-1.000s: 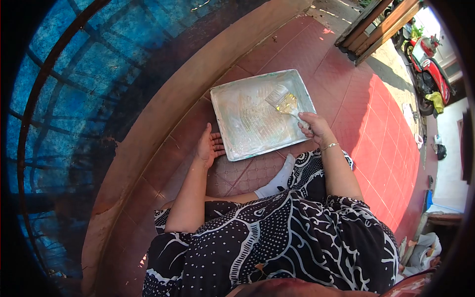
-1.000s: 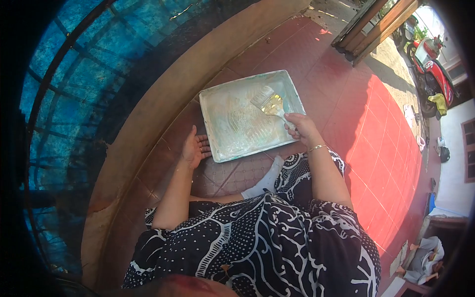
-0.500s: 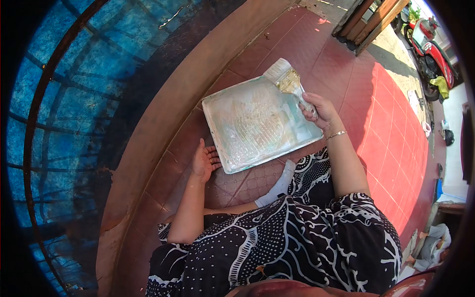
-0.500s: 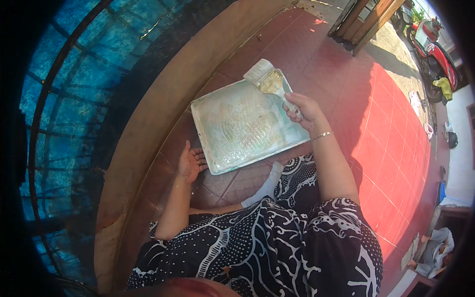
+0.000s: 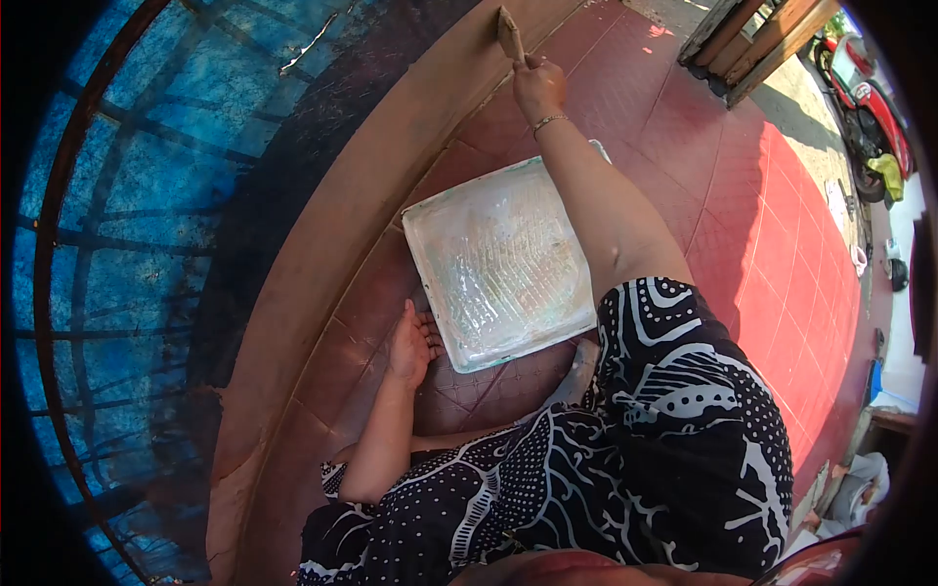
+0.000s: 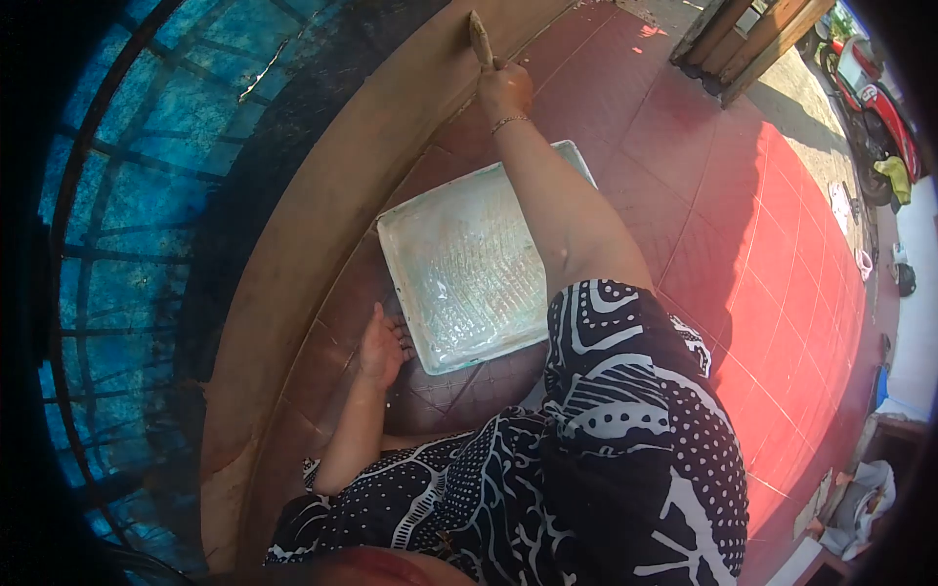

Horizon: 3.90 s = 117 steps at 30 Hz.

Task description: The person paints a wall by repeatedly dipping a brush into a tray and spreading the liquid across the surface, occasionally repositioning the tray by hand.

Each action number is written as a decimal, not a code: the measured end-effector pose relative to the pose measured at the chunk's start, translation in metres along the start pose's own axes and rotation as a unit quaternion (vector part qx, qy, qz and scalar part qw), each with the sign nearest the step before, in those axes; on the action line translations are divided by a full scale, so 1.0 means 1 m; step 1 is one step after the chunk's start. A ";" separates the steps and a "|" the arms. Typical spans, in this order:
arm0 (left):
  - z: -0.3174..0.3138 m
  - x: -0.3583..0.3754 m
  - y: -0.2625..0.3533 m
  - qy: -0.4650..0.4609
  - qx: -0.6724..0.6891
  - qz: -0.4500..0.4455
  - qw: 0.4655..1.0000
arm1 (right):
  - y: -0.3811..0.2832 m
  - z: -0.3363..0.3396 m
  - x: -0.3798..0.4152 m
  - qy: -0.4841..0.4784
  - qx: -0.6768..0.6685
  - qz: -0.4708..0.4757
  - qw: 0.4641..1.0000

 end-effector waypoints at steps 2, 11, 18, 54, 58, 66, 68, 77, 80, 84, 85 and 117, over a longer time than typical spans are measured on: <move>0.000 0.002 0.001 -0.001 0.007 -0.001 1.000 | -0.015 -0.016 0.046 -0.009 0.020 0.016 1.000; -0.007 0.006 0.005 -0.006 -0.024 -0.027 0.999 | -0.025 -0.027 0.234 -0.208 -0.038 0.106 0.972; -0.004 0.009 0.003 -0.019 -0.014 -0.008 1.000 | -0.019 -0.001 0.158 -0.339 -0.118 -0.009 0.933; 0.007 0.003 -0.011 0.010 -0.015 0.010 1.000 | 0.070 -0.017 -0.114 -0.039 0.070 -0.004 0.997; 0.011 0.001 -0.014 0.022 -0.026 0.021 0.999 | 0.123 -0.059 -0.150 0.007 0.039 -0.145 0.989; 0.005 0.002 -0.010 0.040 -0.054 0.020 0.998 | 0.082 -0.079 -0.045 -0.016 0.092 -0.028 0.995; 0.003 0.004 -0.008 0.040 -0.054 0.009 0.998 | 0.042 -0.065 0.017 -0.085 0.090 0.061 0.990; 0.011 0.010 -0.003 0.024 -0.053 -0.013 0.998 | -0.004 -0.050 0.231 -0.423 -0.064 -0.068 0.901; 0.015 0.013 -0.003 0.028 -0.037 -0.015 0.999 | -0.013 -0.029 0.202 -0.404 -0.098 -0.090 0.905; 0.007 0.008 0.000 0.006 -0.053 -0.022 0.998 | 0.003 -0.001 0.056 -0.160 -0.065 -0.013 0.985; 0.005 0.006 -0.001 -0.003 -0.061 -0.020 0.998 | 0.005 0.004 0.021 -0.095 0.005 0.022 0.995; -0.006 0.009 0.025 -0.003 -0.164 -0.053 0.985 | -0.028 -0.005 0.052 -0.064 0.062 0.094 0.992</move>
Point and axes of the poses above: each hand's wrist, its own x-axis away from the middle knuckle, its own z-axis out of the back of the hand, y = z × x, the point moved 10 cm from there along -x, towards the middle knuckle, and after that the axes turned 5 degrees about -z, right-handed, at the moved point
